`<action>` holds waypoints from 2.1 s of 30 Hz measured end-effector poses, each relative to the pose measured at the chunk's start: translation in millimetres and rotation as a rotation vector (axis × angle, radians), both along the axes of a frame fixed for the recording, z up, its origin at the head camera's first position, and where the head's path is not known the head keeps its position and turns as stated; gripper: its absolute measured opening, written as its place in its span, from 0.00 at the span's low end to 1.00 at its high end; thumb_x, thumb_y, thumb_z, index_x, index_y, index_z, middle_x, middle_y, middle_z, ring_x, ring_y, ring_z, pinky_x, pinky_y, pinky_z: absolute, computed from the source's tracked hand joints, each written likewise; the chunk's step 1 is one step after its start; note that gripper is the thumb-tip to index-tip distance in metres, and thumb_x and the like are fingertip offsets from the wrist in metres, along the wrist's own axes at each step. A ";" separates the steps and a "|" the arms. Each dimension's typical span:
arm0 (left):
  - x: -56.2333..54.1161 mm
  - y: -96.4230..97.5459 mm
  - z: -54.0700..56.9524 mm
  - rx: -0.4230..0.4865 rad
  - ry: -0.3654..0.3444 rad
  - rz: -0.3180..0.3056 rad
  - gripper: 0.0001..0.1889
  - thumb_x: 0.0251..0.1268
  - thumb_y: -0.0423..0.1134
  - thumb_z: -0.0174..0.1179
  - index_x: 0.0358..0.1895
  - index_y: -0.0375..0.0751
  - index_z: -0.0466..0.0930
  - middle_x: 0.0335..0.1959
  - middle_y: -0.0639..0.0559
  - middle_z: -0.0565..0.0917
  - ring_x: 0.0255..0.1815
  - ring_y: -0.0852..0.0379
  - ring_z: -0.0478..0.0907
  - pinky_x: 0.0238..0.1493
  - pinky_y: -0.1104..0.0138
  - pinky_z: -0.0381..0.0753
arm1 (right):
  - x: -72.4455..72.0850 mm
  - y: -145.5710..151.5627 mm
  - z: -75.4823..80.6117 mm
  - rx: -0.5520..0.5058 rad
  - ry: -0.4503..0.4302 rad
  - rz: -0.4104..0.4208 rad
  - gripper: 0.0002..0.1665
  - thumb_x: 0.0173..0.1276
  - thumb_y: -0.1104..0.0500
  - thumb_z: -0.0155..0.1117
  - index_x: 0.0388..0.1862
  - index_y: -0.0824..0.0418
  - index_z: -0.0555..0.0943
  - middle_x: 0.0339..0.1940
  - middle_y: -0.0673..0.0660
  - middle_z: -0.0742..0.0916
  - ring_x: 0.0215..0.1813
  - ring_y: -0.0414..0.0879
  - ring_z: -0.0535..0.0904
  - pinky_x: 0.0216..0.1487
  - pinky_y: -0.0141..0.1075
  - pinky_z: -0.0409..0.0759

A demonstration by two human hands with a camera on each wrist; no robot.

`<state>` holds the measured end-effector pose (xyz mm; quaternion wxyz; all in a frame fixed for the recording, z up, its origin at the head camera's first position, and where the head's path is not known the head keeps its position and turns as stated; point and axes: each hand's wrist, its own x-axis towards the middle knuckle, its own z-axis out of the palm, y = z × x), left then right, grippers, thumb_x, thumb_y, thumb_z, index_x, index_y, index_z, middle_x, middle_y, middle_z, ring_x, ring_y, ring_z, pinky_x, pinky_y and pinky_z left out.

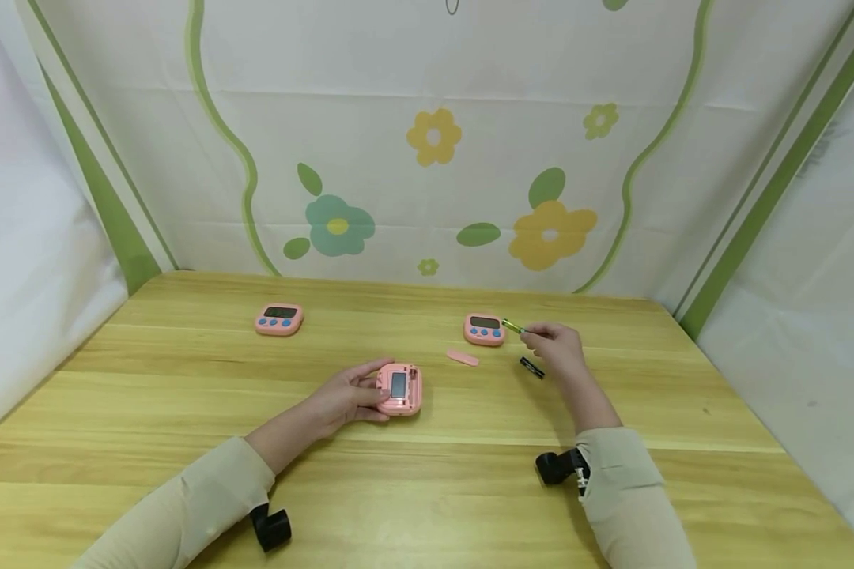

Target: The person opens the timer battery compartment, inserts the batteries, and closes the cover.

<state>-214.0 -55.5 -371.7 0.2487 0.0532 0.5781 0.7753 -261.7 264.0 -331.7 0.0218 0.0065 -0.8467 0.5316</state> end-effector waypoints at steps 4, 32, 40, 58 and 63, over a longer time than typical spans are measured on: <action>0.5 0.2 0.7 0.004 0.000 0.000 0.33 0.53 0.25 0.55 0.64 0.41 0.54 0.52 0.37 0.69 0.33 0.49 0.77 0.36 0.59 0.78 | 0.0 -11.2 0.8 -0.046 0.002 0.032 0.22 0.62 0.56 0.55 0.46 0.74 0.71 0.35 0.56 0.76 0.39 0.48 0.71 0.46 0.45 0.71; 0.6 0.2 1.5 -0.002 -0.015 0.015 0.33 0.53 0.23 0.54 0.64 0.41 0.55 0.52 0.37 0.69 0.33 0.48 0.77 0.36 0.59 0.78 | 4.6 -83.9 -0.7 -0.202 0.014 0.221 0.12 0.61 0.65 0.54 0.40 0.73 0.73 0.30 0.57 0.81 0.32 0.46 0.75 0.39 0.43 0.75; 2.3 0.2 3.7 -0.007 -0.003 0.001 0.33 0.54 0.23 0.53 0.64 0.40 0.54 0.54 0.35 0.67 0.31 0.49 0.77 0.35 0.60 0.78 | 9.0 -92.5 1.1 -0.307 -0.029 0.283 0.10 0.60 0.68 0.54 0.39 0.74 0.74 0.27 0.56 0.81 0.29 0.43 0.74 0.36 0.42 0.75; 2.1 -0.3 3.5 -0.008 0.010 -0.013 0.32 0.55 0.24 0.52 0.65 0.40 0.53 0.54 0.35 0.67 0.34 0.49 0.77 0.36 0.60 0.78 | 13.0 -98.0 -5.1 -0.417 -0.110 0.453 0.11 0.62 0.71 0.48 0.42 0.78 0.68 0.37 0.63 0.81 0.40 0.51 0.77 0.49 0.51 0.68; 1.5 -0.4 2.5 -0.010 0.012 -0.006 0.32 0.55 0.25 0.53 0.64 0.40 0.54 0.52 0.35 0.68 0.34 0.48 0.76 0.37 0.59 0.78 | 14.2 -99.3 -6.1 -0.386 -0.149 0.414 0.18 0.64 0.67 0.49 0.49 0.79 0.66 0.34 0.59 0.82 0.35 0.47 0.77 0.41 0.43 0.76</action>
